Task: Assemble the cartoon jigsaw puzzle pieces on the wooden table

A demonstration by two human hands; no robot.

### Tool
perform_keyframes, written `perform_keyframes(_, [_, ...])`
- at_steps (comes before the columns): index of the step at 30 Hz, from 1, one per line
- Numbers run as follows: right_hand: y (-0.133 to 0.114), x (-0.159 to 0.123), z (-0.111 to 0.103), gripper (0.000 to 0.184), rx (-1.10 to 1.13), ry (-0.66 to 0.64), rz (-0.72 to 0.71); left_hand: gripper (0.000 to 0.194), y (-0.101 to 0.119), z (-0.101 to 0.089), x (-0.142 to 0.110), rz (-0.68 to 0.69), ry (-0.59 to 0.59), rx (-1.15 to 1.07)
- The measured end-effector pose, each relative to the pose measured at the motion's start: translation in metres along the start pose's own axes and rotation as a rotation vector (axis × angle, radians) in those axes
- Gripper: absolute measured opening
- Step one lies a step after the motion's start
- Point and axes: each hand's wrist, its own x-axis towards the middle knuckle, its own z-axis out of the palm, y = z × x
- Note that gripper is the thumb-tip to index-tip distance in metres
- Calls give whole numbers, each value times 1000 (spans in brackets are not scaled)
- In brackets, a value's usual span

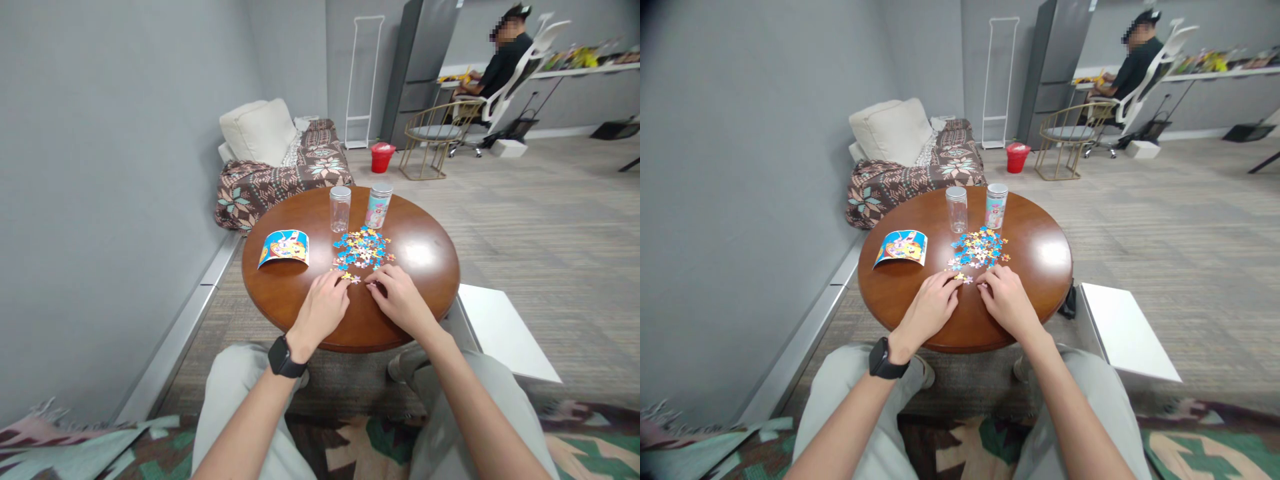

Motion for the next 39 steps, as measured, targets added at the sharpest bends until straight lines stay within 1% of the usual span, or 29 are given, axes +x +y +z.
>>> perform_keyframes(5, [0, 0, 0, 14, -6, -10, 4, 24, -1, 1, 0, 3, -6, 4])
perform_keyframes(13, [1, 0, 1, 17, -3, -12, 13, 30, 0, 2, -1, -10, -2, -21])
perform_keyframes(21, [2, -1, 2, 25, 14, -3, 11, 20, 0, 1, 0, -20, -11, -32])
perform_keyframes(27, [2, -1, -1, 35, 11, -39, 8, 14, 0, 2, 0, -33, -17, -7])
perform_keyframes(32, [0, 0, -1, 33, 36, -19, -30, 21, 0, 2, -1, -31, 4, -11])
perform_keyframes(36, [0, -1, 1, 36, 91, -50, -94, 26, 0, 2, -1, -14, -1, -29])
perform_keyframes(39, [-1, -1, 1, 35, 83, -57, -91, 26, 0, 2, 0, -19, 4, -22])
